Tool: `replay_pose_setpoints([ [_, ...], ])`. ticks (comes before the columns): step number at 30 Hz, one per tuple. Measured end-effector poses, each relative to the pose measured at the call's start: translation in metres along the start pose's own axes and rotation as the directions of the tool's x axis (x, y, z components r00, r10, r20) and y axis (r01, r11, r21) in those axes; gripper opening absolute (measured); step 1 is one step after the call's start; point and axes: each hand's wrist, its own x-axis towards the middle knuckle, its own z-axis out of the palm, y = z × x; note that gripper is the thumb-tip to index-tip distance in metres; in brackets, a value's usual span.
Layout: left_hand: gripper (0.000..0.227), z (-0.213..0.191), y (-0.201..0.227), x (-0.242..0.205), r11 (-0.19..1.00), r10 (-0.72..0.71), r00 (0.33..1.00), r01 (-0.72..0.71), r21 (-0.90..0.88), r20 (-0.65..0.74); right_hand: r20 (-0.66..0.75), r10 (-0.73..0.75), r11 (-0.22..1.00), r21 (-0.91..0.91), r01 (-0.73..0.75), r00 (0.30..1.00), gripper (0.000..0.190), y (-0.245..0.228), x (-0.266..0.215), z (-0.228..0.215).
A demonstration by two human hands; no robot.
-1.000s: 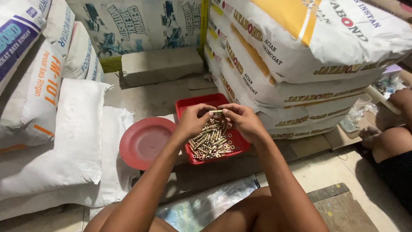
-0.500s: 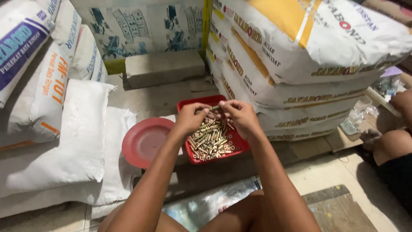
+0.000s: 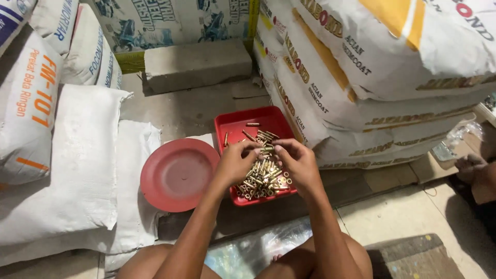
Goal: Assembling nuts and washers onto metal bolts and placing the finished pieces into a separate dish.
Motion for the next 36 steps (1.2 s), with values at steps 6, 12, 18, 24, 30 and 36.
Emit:
replay_pose_setpoints([
  [6, 0.028, -0.002, -0.011, -0.001, 0.982, 0.121, 0.993, -0.122, -0.142, -0.012, -0.024, 0.040, 0.992, 0.121, -0.037, 0.999, 0.019, 0.020, 0.015, 0.005],
  [12, 0.024, -0.005, -0.029, -0.004, 0.979, 0.138, 0.987, -0.149, -0.139, -0.088, 0.077, 0.081, 0.979, 0.181, -0.094, 0.994, 0.015, 0.047, 0.023, 0.012],
  [18, 0.025, -0.007, -0.036, -0.005, 0.963, 0.139, 0.982, -0.164, -0.214, -0.129, 0.122, 0.004, 0.976, 0.216, -0.030, 0.993, 0.033, 0.036, 0.015, 0.018],
  [24, 0.024, 0.000, -0.046, -0.005, 0.945, 0.151, 0.982, -0.178, -0.274, -0.115, 0.143, -0.029, 0.996, 0.087, 0.017, 0.989, 0.024, 0.045, 0.013, 0.014],
  [30, 0.024, 0.005, -0.052, -0.003, 0.933, 0.136, 0.986, -0.159, -0.323, -0.095, 0.127, -0.052, 0.996, 0.080, 0.042, 0.991, 0.027, 0.039, 0.010, 0.009],
  [36, 0.024, 0.003, -0.048, -0.007, 0.930, 0.139, 0.987, -0.159, -0.332, -0.083, 0.131, -0.075, 0.993, 0.096, 0.062, 0.989, 0.025, 0.049, 0.014, 0.012],
])
